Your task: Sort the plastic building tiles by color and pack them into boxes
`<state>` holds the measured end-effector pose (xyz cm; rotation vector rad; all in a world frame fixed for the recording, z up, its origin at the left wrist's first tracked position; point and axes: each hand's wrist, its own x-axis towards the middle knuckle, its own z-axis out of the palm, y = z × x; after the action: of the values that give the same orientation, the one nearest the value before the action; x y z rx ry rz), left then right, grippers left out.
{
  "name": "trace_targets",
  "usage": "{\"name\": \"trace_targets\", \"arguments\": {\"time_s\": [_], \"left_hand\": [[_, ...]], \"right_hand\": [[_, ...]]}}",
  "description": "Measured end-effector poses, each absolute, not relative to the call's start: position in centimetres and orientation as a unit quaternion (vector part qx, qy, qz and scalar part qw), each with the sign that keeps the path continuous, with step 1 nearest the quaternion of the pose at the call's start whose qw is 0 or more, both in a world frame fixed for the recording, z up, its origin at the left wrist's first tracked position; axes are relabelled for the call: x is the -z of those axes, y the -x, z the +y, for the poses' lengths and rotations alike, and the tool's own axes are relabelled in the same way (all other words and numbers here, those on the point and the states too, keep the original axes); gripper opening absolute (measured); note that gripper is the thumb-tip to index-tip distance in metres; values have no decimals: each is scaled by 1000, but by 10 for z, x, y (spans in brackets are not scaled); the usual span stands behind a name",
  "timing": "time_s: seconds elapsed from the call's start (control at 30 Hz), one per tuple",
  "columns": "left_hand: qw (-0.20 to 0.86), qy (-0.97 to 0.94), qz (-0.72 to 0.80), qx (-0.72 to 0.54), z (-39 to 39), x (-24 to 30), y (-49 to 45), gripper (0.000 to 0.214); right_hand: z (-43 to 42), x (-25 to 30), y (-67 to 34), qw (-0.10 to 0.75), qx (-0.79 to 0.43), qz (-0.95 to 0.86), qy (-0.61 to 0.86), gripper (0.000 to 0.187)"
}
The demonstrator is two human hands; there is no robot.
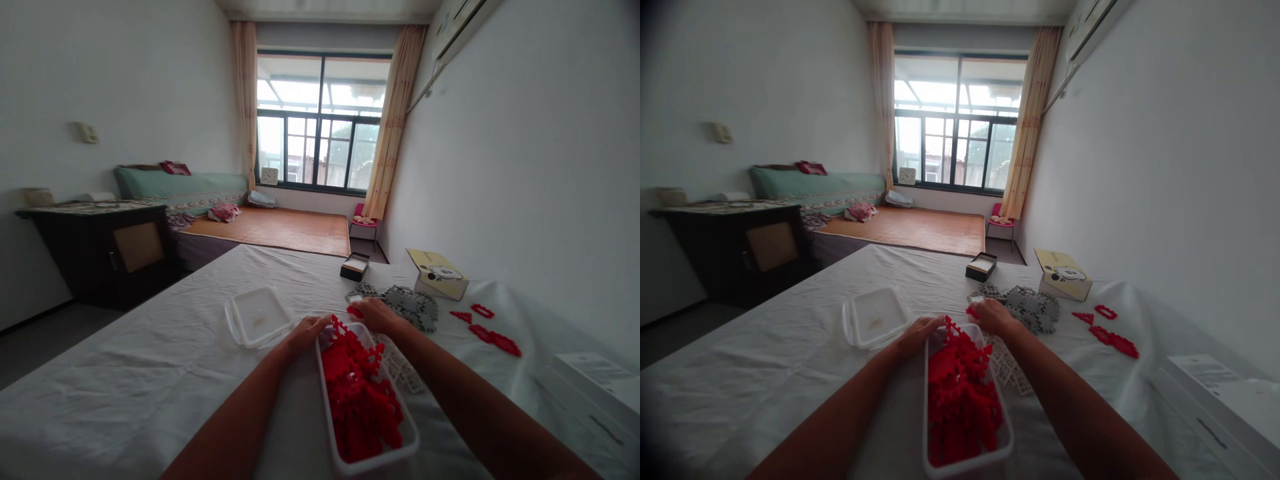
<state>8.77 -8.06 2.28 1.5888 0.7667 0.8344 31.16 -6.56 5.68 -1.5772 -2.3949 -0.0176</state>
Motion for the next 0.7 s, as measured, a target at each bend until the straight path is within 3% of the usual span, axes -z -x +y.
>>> {"name": "trace_targets", "arguments": {"time_s": [0.17,0.3,0.47,0.6,0.7], "left_hand": [[579,-655,292,-389,-87,-30,-85,49],[593,-648,254,-405,-91,-34,-83,51],[585,-651,252,-413,-95,-41,-78,50],[596,-691,211,-351,-101,-49,-72,30],[601,-719,193,-290,-106,-55,-68,21]], "right_hand": [[-80,-78,-321,193,33,-770,607,26],[-120,-97,-321,290,-122,-792,523,30],[-171,-99,-319,290,-119,-790,527,28],[-197,-96,-317,269,-163,-810,496,16],[-213,-98,-306,303,-110,-814,484,14]]}}
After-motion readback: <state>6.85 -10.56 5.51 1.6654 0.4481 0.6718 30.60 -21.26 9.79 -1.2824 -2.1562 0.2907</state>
